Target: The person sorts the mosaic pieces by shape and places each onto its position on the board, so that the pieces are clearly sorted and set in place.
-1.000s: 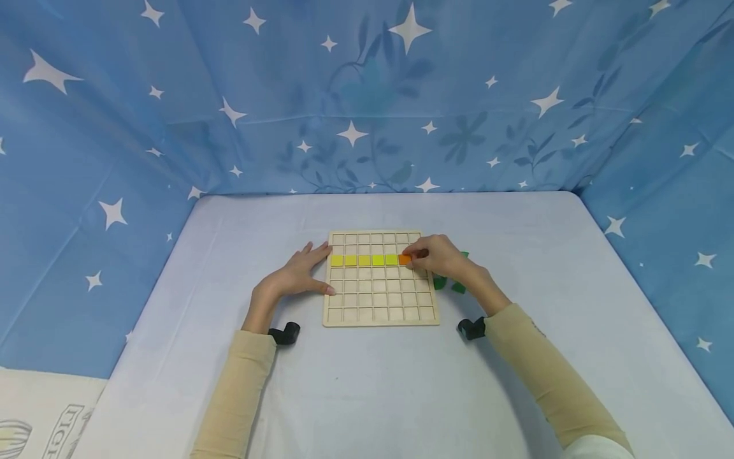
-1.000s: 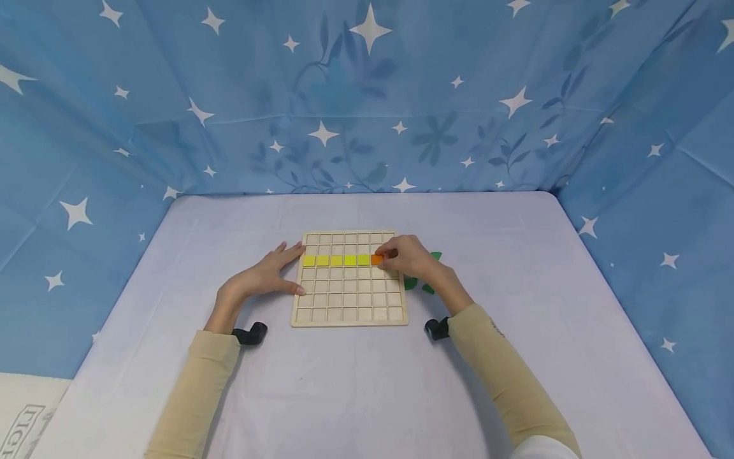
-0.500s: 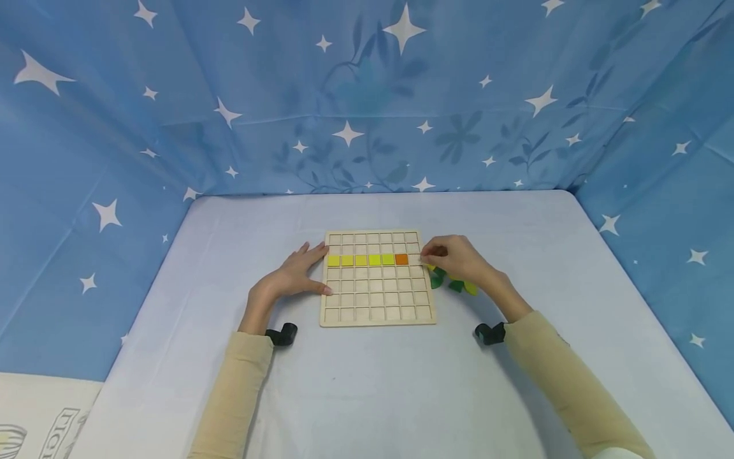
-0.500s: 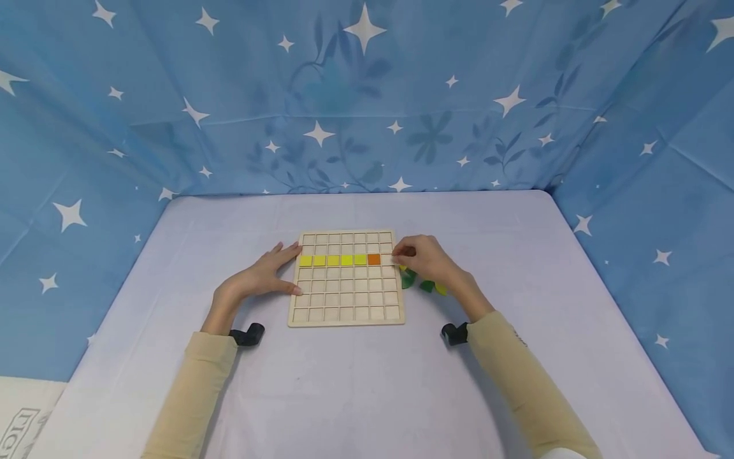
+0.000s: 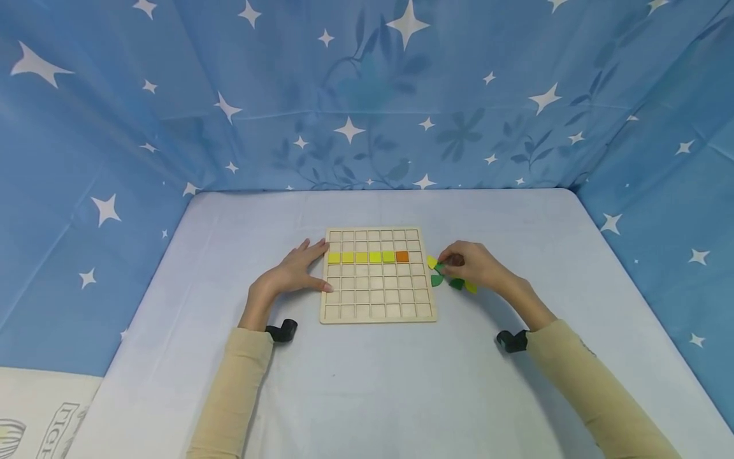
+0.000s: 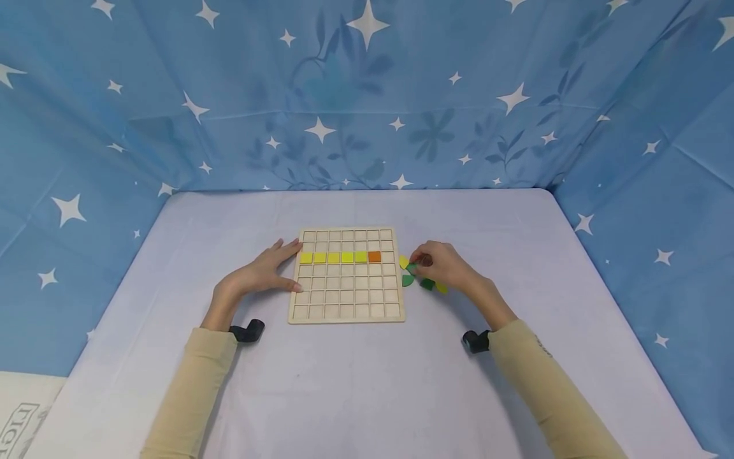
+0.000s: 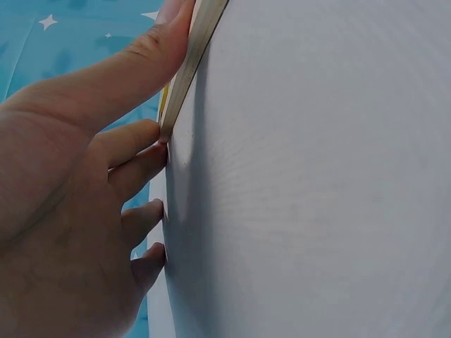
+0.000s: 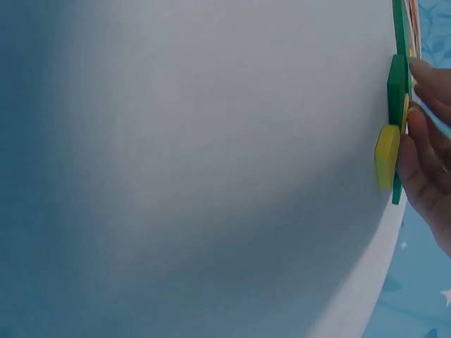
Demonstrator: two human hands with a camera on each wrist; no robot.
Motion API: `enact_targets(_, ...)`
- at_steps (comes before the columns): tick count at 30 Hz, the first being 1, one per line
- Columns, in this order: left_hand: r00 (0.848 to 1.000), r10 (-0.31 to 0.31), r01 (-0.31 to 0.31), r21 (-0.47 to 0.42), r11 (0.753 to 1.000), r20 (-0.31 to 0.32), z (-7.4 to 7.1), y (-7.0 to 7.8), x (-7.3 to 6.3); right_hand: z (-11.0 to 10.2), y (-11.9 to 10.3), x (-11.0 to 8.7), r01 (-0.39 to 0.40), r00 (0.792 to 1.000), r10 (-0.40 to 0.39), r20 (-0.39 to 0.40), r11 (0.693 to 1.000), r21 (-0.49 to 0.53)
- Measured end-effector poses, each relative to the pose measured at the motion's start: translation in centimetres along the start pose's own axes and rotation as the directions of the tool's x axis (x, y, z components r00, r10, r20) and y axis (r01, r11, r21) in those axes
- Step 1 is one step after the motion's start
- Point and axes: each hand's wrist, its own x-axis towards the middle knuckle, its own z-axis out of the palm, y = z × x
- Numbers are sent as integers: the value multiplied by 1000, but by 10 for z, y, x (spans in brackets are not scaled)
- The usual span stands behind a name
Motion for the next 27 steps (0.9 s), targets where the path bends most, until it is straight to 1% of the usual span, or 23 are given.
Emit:
enact_targets(8, 1000, 8, -8, 6, 1000, 1, 0, 0, 0, -1, 3, -1, 26, 999, -25, 33, 1000, -19)
enact_targets(14, 1000, 18, -18, 4, 1000, 2, 0, 1, 0, -3, 4, -1, 76, 995, -76, 60, 997, -7)
enact_targets(16, 1000, 16, -16, 4, 1000, 3, 1, 1, 1, -4, 5, -2, 82, 994, -82, 68, 997, -1)
enact_targets(20, 1000, 13, -13, 6, 1000, -1, 1, 0, 2, -6, 5, -3, 80, 994, -80, 74, 997, -2)
enact_targets(24, 1000, 17, -17, 8, 1000, -2, 1, 0, 2, -7, 4, -3, 60, 994, -59, 89, 998, -12)
enact_targets(27, 1000, 17, -17, 13, 1000, -1, 0, -1, 1, -7, 3, -3, 66, 993, -63, 98, 997, -28)
